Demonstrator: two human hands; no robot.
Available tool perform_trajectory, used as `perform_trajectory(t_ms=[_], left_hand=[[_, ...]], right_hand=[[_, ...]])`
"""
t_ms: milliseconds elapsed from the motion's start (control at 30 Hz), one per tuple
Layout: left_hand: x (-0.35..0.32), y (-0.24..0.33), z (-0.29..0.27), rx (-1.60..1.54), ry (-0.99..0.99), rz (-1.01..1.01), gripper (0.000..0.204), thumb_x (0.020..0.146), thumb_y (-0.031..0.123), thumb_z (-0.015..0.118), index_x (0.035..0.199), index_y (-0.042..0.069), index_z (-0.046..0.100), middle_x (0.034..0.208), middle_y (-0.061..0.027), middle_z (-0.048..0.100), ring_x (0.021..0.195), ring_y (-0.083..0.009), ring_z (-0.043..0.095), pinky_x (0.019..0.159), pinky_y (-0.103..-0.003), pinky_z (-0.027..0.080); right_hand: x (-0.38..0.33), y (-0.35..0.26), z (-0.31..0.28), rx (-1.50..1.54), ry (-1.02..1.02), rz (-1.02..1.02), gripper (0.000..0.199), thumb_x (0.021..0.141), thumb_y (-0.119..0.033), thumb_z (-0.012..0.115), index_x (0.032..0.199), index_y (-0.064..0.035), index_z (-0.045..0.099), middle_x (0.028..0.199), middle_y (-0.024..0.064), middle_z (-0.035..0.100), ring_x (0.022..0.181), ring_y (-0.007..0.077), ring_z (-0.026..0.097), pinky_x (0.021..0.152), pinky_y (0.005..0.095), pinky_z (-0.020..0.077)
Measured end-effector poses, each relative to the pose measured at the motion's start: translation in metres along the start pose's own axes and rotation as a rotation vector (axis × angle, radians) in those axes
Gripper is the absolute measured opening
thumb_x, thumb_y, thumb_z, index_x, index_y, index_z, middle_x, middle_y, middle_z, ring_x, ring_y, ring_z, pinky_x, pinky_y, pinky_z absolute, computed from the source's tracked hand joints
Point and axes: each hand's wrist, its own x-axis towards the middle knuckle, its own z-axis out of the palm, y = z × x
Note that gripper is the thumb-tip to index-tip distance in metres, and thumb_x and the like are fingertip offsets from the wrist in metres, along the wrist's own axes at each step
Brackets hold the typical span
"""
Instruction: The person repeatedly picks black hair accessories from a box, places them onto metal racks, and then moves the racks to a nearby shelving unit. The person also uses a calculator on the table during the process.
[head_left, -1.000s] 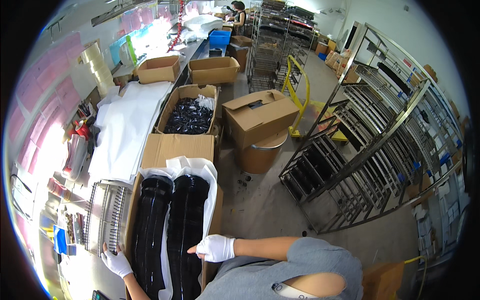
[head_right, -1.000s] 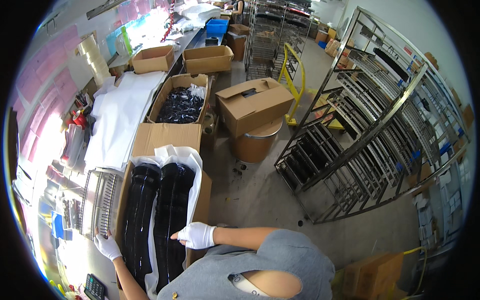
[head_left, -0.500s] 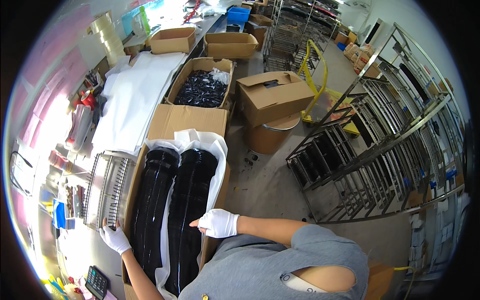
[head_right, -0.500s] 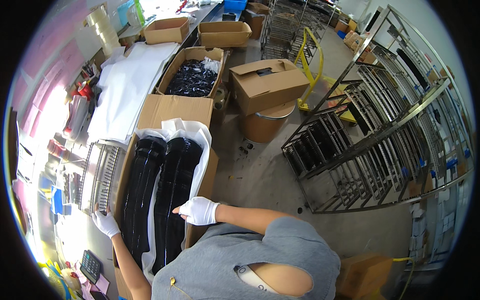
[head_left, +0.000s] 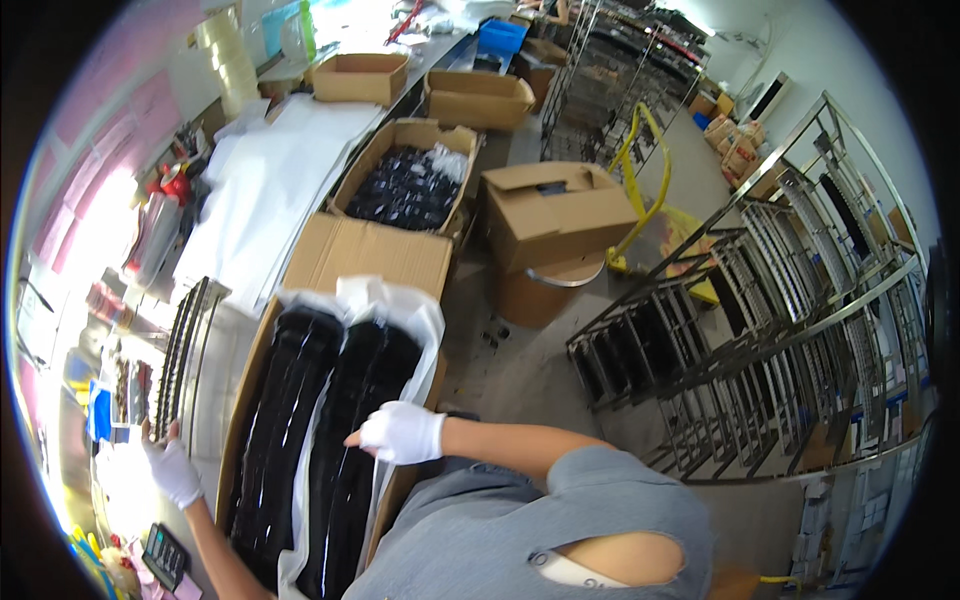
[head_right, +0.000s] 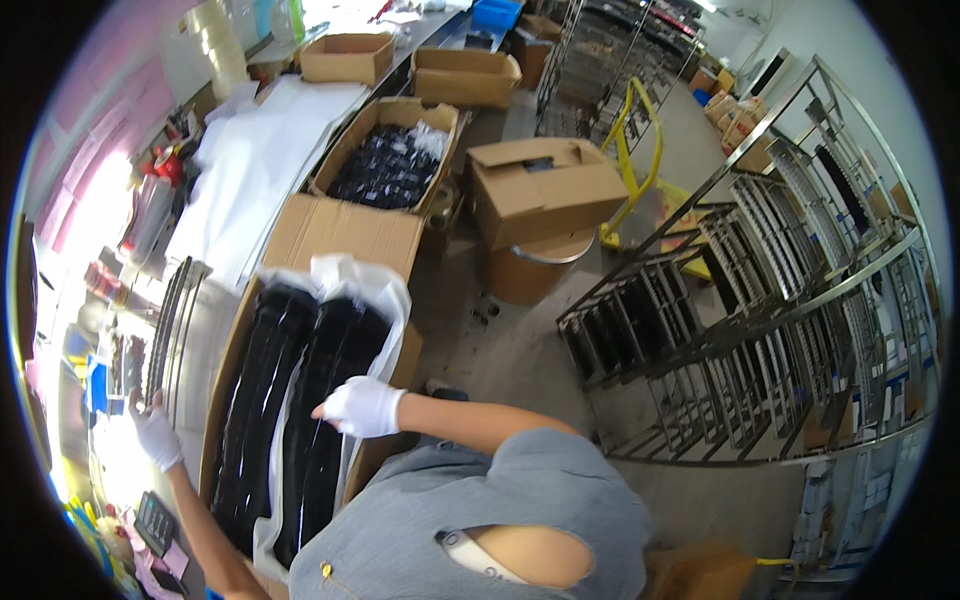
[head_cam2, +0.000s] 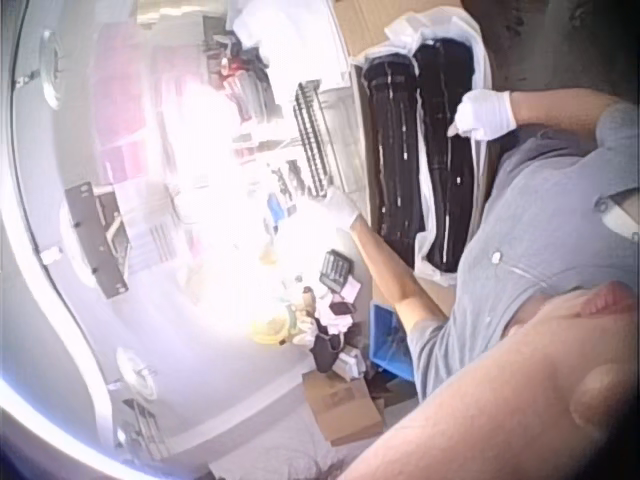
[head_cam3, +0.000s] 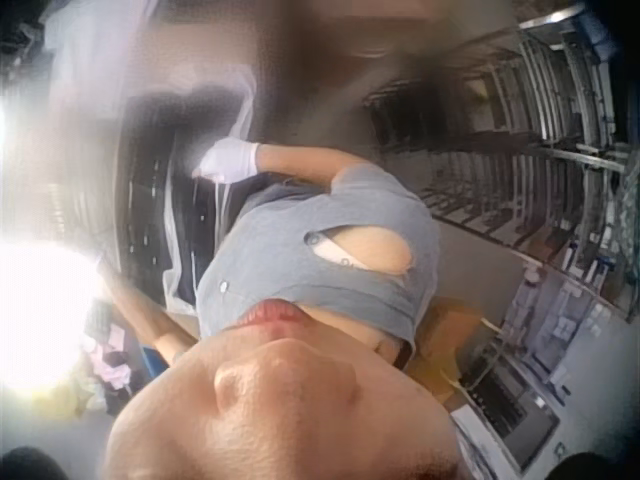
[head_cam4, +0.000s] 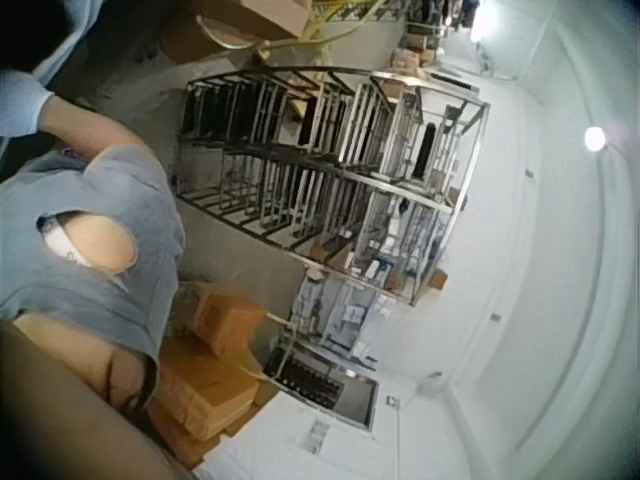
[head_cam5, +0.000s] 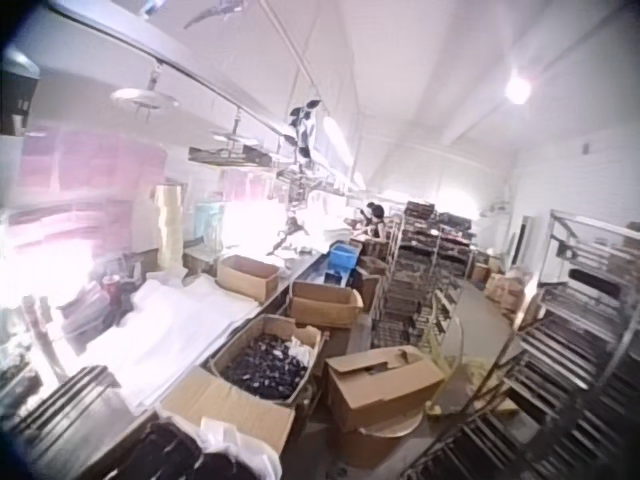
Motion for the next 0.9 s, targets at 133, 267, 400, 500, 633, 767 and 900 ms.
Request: perform_trajectory(t_ms=[133, 267, 400, 500, 633, 767, 900], left_hand=[[-0.023, 0.103, -0.016, -0.318, -0.007, -0.010, 0.045, 0.092, 0.008, 0.072, 0.134, 0.007, 0.057, 0.069, 0.0030, 0.051, 0.056, -0.0051, 0.043, 0.050, -0.022, 0.030], [-0.032, 0.209, -0.008, -0.617, -0.130, -0.014, 0.038, 0.099, 0.018, 0.062, 0.134, 0.003, 0.056, 0.089, -0.0011, 0.059, 0.058, -0.0056, 0.047, 0.049, -0.019, 0.033], [-0.031, 0.271, 0.027, -0.983, -0.450, -0.323, 0.050, 0.106, 0.040, 0.046, 0.145, 0.008, 0.051, 0.124, -0.0033, 0.061, 0.097, -0.0113, 0.059, 0.075, -0.023, 0.047], [-0.027, 0.284, 0.073, -1.298, -0.273, -0.141, 0.056, 0.108, 0.046, 0.040, 0.151, 0.011, 0.042, 0.147, -0.0082, 0.052, 0.123, -0.0231, 0.056, 0.102, -0.041, 0.043], [-0.043, 0.288, 0.144, -0.584, -0.104, -0.151, 0.046, 0.108, 0.042, 0.039, 0.105, 0.003, 0.063, 0.106, -0.0144, 0.066, 0.095, -0.0278, 0.061, 0.086, -0.040, 0.047], [-0.086, 0.311, 0.223, -0.187, -0.112, 0.247, 0.040, 0.106, 0.035, 0.043, 0.090, 0.004, 0.062, 0.079, -0.0220, 0.064, 0.076, -0.0430, 0.062, 0.071, -0.047, 0.050], [-0.091, 0.310, 0.259, -0.510, -0.036, 0.058, 0.030, 0.103, 0.026, 0.054, 0.085, 0.003, 0.061, 0.074, -0.0224, 0.060, 0.068, -0.0427, 0.058, 0.065, -0.048, 0.047]], right_hand=[[0.062, 0.032, -0.055, -0.044, 0.423, -0.266, 0.017, 0.077, -0.011, 0.069, 0.093, -0.0090, 0.073, 0.075, 0.0055, 0.062, 0.077, 0.0274, 0.063, 0.071, 0.0409, 0.0496], [0.120, 0.060, -0.135, -0.353, 0.517, -0.237, 0.055, 0.087, -0.033, 0.070, 0.133, -0.0043, 0.059, 0.128, 0.0175, 0.058, 0.119, 0.0384, 0.051, 0.103, 0.0559, 0.0372], [0.138, 0.113, -0.219, -0.327, 0.336, -0.140, 0.031, 0.080, -0.027, 0.074, 0.104, -0.0079, 0.069, 0.084, 0.0076, 0.069, 0.072, 0.0226, 0.063, 0.072, 0.0399, 0.0438], [0.153, 0.150, -0.261, -0.469, 0.706, -0.356, 0.014, 0.085, -0.018, 0.069, 0.095, -0.0082, 0.072, 0.066, 0.0039, 0.062, 0.055, 0.0222, 0.057, 0.054, 0.0396, 0.0427], [0.185, 0.189, -0.292, -0.710, 0.927, -0.284, 0.013, 0.086, -0.019, 0.065, 0.090, -0.0083, 0.072, 0.063, 0.0073, 0.061, 0.058, 0.0277, 0.060, 0.057, 0.0420, 0.0428], [0.212, 0.216, -0.290, -0.498, 0.882, -0.112, 0.014, 0.085, -0.021, 0.067, 0.083, -0.0084, 0.071, 0.067, 0.0120, 0.068, 0.061, 0.0311, 0.066, 0.057, 0.0455, 0.0454], [0.229, 0.257, -0.288, -0.531, 0.835, 0.050, 0.023, 0.090, -0.031, 0.064, 0.084, -0.0106, 0.074, 0.066, 0.0132, 0.068, 0.060, 0.0341, 0.066, 0.060, 0.0486, 0.0476]])
